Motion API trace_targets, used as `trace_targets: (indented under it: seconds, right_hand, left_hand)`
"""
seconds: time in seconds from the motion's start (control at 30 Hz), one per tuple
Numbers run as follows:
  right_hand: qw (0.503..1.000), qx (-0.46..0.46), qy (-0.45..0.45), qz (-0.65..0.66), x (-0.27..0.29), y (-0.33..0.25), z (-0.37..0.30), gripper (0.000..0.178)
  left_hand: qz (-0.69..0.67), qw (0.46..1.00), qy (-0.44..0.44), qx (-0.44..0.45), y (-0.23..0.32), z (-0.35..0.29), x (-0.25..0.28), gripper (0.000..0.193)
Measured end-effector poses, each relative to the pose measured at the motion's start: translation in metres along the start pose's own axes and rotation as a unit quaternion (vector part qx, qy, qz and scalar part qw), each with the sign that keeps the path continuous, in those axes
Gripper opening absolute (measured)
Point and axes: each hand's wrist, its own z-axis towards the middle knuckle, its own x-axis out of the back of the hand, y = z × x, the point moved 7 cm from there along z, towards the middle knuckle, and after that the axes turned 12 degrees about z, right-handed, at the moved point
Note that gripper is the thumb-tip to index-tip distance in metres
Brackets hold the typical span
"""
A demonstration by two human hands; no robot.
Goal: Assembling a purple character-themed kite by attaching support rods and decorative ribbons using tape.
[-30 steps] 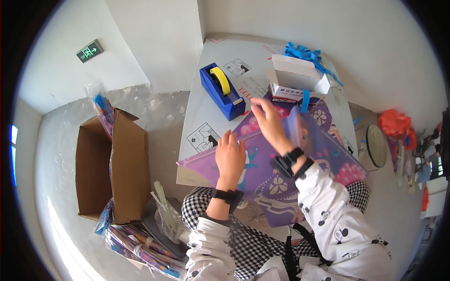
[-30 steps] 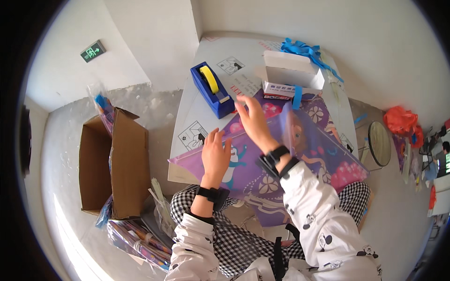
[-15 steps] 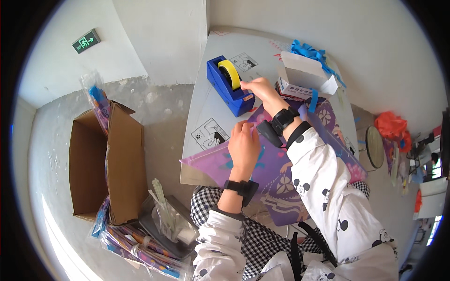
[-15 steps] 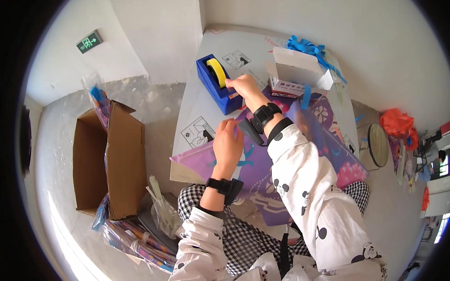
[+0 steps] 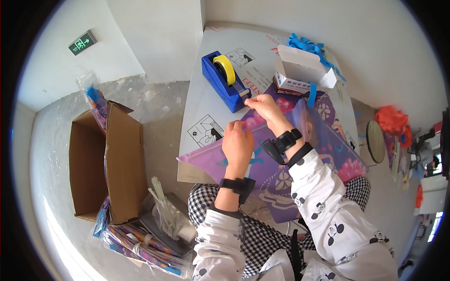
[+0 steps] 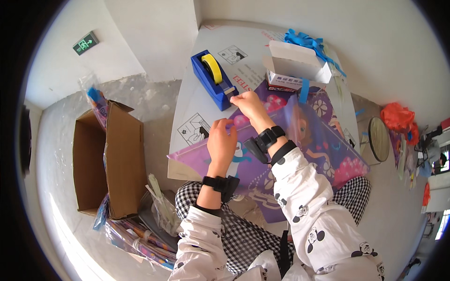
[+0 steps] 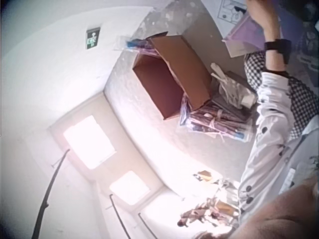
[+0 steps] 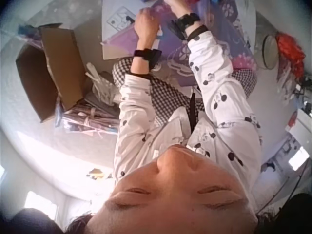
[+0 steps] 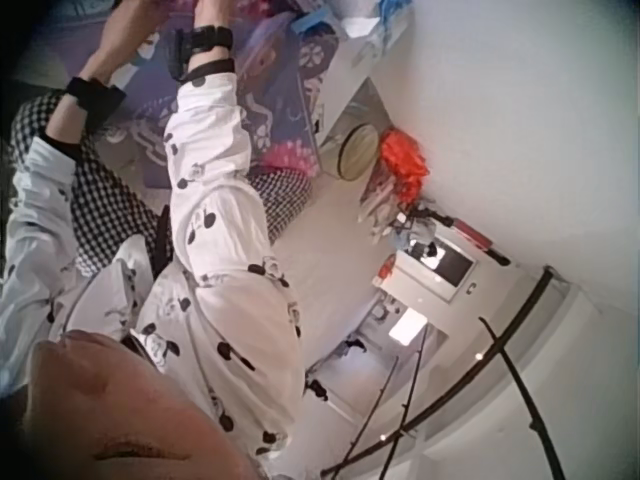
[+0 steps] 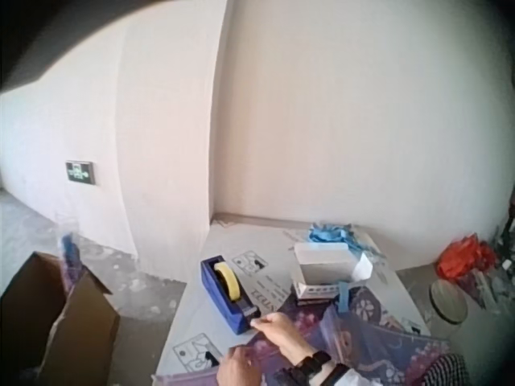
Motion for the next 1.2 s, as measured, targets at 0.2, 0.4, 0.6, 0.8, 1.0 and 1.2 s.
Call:
trace_targets:
  seconds: [0.2,0.4,0.6,0.8,1.0,1.2]
  right_hand:
    - [0.995,-0.001,-0.033,0.095,-0.011,0.003,0.011,0.018]
    - [0.97,0.132,0.075,-0.189,0.007,0.006,0.019,0.024]
    - [0.986,0.148,0.081,0.008,0.045,0.068,-0.032,0.015]
    - [0.994,0.08,0.055,0.059,0.047,0.064,-0.063,0.007]
    - [0.993,0.041,0.082,0.074,0.037,0.074,-0.057,0.026]
    - [0.991,0.036,0.1,0.078,0.038,0.086,-0.044,0.043]
  left_hand:
    - [0.015,0.998,-0.029,0.047,-0.018,0.002,0.0,0.02]
    - [0.027,0.999,-0.016,0.029,-0.014,-0.001,-0.006,0.019]
    - [0.024,0.999,-0.005,-0.038,-0.013,-0.004,-0.01,0.021]
    - [0.047,0.995,-0.01,-0.084,0.0,-0.009,-0.018,0.021]
    - [0.073,0.992,-0.005,-0.101,0.001,-0.011,-0.026,0.024]
    - [0.047,0.995,-0.057,-0.075,0.0,-0.009,-0.03,0.036]
